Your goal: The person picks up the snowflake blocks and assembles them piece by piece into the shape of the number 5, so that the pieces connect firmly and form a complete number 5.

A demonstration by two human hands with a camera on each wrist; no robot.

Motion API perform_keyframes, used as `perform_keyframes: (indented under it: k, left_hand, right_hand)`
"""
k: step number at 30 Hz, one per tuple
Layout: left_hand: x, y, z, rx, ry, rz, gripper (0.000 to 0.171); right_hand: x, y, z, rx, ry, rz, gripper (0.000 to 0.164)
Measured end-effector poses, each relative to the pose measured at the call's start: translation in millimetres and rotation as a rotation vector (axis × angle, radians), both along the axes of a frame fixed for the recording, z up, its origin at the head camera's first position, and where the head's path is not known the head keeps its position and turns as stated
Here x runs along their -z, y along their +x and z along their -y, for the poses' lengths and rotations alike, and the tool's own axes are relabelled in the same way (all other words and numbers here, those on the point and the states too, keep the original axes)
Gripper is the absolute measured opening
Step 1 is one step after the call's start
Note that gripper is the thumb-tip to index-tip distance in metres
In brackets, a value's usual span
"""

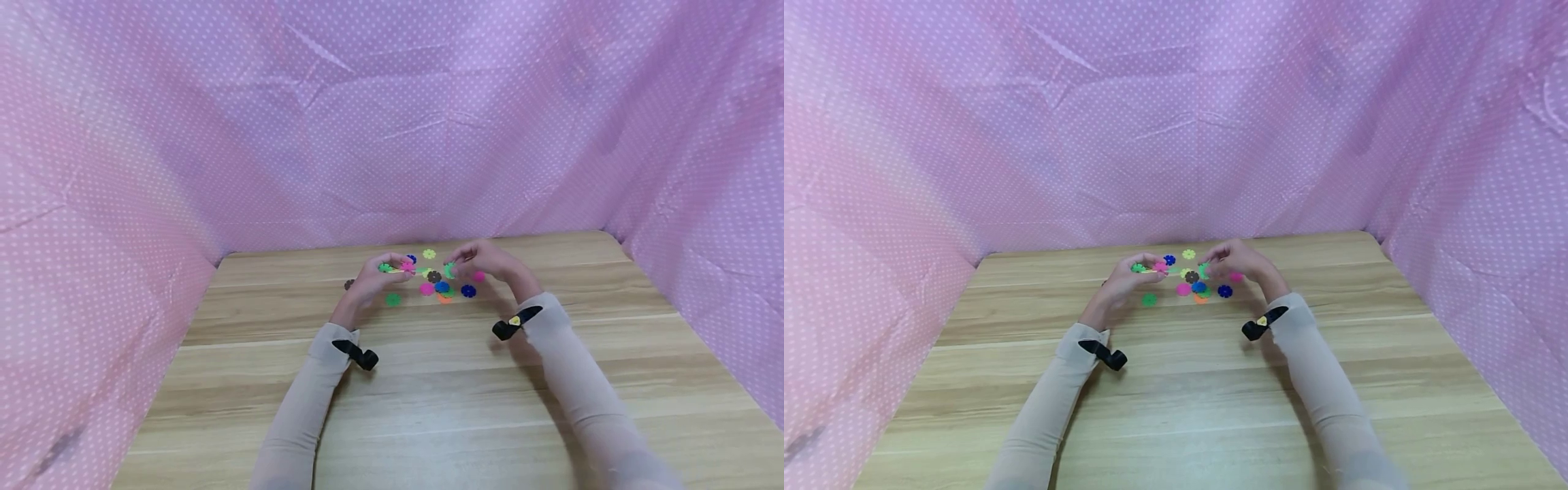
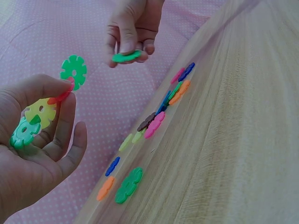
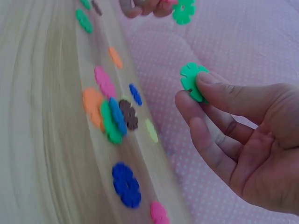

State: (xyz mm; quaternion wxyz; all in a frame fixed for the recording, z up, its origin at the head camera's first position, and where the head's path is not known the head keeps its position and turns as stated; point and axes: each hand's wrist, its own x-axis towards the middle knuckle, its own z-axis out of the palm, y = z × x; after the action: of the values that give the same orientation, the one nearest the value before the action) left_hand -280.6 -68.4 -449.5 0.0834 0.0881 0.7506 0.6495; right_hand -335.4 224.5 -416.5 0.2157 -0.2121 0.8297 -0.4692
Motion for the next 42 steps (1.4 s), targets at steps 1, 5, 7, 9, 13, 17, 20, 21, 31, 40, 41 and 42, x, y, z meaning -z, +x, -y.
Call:
perform_keyframes:
  k: [1, 5, 7, 9, 13, 17, 20, 21, 31, 40, 41, 42]
  left_hand:
    - [-0.2, 0.1, 0, 0.000, 0.001, 0.000, 0.027]
    - [-1.0, 0.6, 1, -0.007, 0.004, 0.011, 0.028]
    - [-1.1, 0.8, 1, -0.013, 0.007, 0.014, 0.028]
    - [-1.2, 1.1, 1, -0.017, 0.008, 0.013, 0.028]
    - [-0.3, 0.7, 1, -0.017, 0.013, 0.011, 0.029]
    - [0.6, 0.6, 2, -0.019, 0.013, 0.021, 0.030]
    - [0.3, 0.5, 2, -0.029, 0.010, 0.020, 0.031]
    - [0.3, 0.2, 3, -0.031, 0.007, 0.015, 0.031]
    - [2.0, -2.2, 2, -0.043, 0.003, -0.011, 0.029]
    - [3.1, -2.3, 0, -0.067, 0.018, -0.015, 0.028]
    - [3.7, -2.4, 0, -0.069, 0.019, -0.012, 0.028]
    - [4.3, -2.3, -1, -0.070, 0.019, -0.012, 0.028]
  right_hand:
    - [-0.7, 1.4, 2, 0.011, -0.022, 0.006, 0.029]
    - [-0.9, 5.9, 9, 0.039, -0.099, 0.018, 0.035]
    - [0.3, 7.2, 13, 0.053, -0.129, 0.010, 0.039]
    - [1.9, 8.3, 17, 0.070, -0.167, 0.008, 0.040]
    - [4.9, 10.8, 25, 0.090, -0.243, 0.018, 0.036]
    - [7.0, 12.3, 31, 0.101, -0.309, 0.039, 0.032]
    - [7.3, 12.9, 35, 0.109, -0.341, 0.044, 0.030]
    - [7.3, 12.9, 36, 0.110, -0.348, 0.047, 0.029]
    - [11.0, 10.9, 39, 0.090, -0.367, 0.057, 0.021]
    - [13.6, 12.3, 45, 0.091, -0.382, 0.062, 0.024]
    - [14.3, 12.4, 46, 0.093, -0.381, 0.063, 0.024]
    - [14.6, 12.8, 46, 0.097, -0.381, 0.063, 0.025]
